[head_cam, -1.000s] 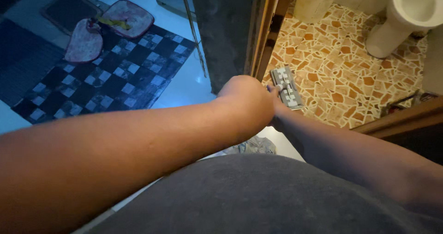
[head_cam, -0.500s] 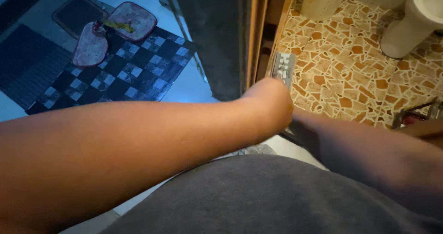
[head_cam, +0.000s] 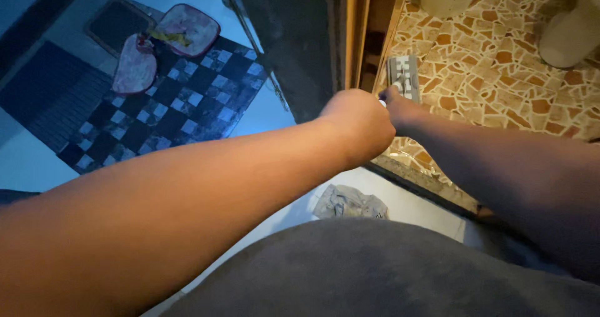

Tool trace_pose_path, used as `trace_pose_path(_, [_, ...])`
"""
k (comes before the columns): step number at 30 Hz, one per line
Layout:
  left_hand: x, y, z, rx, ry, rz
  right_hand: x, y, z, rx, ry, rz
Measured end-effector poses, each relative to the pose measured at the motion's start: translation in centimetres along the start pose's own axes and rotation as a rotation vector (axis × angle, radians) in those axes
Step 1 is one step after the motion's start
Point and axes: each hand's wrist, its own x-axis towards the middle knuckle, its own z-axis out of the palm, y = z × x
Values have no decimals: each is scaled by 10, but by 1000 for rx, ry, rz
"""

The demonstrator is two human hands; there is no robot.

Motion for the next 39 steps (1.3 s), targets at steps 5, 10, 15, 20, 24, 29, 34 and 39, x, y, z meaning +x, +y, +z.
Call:
trace_pose_path(5, [-80,-10,-19,60,-114,37,-49,-28,33,77,49,-26])
trace_pose_path(10, [-151,-18,-27,-164,-58,-94,-98,-65,63,36,44,20])
trace_pose_path(15, [-212,-34,-25,-329,-89,-228,-132,-102,103,317,33,-36])
trace_pose_path(20, [-244,-57,-20,-402,-101,-259,-154,-139,115,235,-8,-33])
trace_pose_path(24, [-253,-68,-22,-396,-60,-242,-171,-161,114,25,56,-9])
trace_pose_path(29, [-248,-64,-37,-401,-110,-222,-185,-164,98,-46,33,90])
trace_pose_path(34, [-214,-52,-50,-384,-128,-145,-179,-128,81,-68,56,113])
trace_pose_path(39, [-149,-17,-49,-388,-122,-72,-161,-48,57,-41,145,64])
